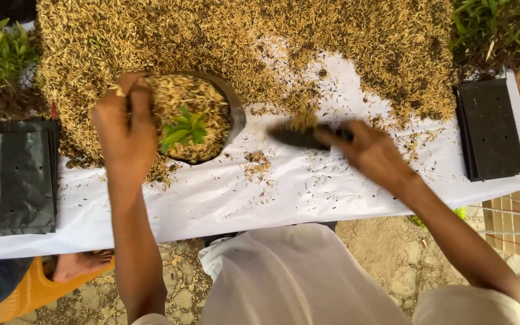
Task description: A person uses a hand trowel to fill a plastic planting bag with a soil and husk mixture around a small seedling.
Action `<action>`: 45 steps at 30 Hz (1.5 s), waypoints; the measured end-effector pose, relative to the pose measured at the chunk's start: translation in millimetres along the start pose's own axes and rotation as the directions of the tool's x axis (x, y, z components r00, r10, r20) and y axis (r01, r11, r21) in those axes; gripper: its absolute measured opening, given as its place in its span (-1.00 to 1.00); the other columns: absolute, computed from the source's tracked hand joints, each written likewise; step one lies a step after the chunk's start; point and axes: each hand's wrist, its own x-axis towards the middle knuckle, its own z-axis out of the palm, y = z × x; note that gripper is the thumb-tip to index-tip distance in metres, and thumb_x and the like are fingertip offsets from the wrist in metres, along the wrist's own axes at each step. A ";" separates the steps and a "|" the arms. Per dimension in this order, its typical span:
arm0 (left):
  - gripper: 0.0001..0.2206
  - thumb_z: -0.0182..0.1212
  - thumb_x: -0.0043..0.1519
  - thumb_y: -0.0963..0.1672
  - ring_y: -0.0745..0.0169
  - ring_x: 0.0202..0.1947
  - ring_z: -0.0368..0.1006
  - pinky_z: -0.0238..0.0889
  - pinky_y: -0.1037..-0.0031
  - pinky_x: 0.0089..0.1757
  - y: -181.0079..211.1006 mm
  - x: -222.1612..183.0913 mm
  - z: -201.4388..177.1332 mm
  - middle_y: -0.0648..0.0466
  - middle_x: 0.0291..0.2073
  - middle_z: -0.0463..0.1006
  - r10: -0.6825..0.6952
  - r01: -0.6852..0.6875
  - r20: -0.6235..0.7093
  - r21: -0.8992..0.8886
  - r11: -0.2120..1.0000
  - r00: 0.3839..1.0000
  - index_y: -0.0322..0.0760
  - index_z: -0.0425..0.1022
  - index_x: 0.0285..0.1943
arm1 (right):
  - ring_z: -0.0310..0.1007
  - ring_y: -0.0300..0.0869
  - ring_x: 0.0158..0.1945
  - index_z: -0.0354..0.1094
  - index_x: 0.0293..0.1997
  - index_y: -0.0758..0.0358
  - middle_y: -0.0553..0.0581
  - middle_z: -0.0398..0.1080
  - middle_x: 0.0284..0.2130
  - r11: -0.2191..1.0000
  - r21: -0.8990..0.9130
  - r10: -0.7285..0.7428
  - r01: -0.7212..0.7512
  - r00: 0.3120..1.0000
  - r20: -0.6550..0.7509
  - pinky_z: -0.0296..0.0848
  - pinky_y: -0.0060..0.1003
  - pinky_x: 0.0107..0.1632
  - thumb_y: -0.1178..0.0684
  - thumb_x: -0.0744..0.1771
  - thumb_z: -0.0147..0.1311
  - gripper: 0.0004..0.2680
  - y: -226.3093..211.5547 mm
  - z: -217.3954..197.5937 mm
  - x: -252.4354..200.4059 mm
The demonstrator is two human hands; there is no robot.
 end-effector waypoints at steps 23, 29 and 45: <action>-0.56 -0.11 0.55 -0.31 0.34 -0.47 -0.16 -0.35 0.28 -0.35 48.2 -30.9 -75.4 0.10 -0.52 -0.04 -0.103 0.119 -0.073 0.263 0.958 0.992 -0.29 -0.05 -0.46 | 0.22 -0.27 -0.75 0.25 0.34 0.29 0.50 0.33 -0.13 0.965 0.160 -0.188 0.206 0.975 -0.122 0.25 -0.44 -0.84 0.49 0.33 -0.03 -0.59 -29.9 44.9 114.5; -0.57 -0.14 0.56 -0.33 0.35 -0.51 -0.15 -0.30 0.31 -0.36 47.4 -37.6 -87.9 0.12 -0.58 -0.04 -0.104 0.121 -0.079 0.241 0.963 0.991 -0.32 0.02 -0.47 | 0.36 -0.13 -0.54 0.28 0.03 0.32 0.31 0.30 -0.17 0.895 0.445 0.037 0.035 0.988 -0.153 0.52 -0.34 -0.57 0.48 0.30 0.01 -0.73 -27.0 42.4 74.6; -0.60 -0.12 0.58 -0.33 0.33 -0.62 0.07 -0.22 0.43 -0.52 9.6 -41.5 -59.1 0.07 -0.62 0.20 -0.100 0.094 0.036 0.136 0.986 0.994 -0.36 0.25 -0.42 | 0.40 -0.04 -0.45 0.18 0.43 0.23 0.39 0.32 -0.12 0.974 0.223 0.095 -0.044 0.970 -0.226 0.52 -0.27 -0.51 0.46 0.34 0.05 -0.53 -19.0 51.7 56.0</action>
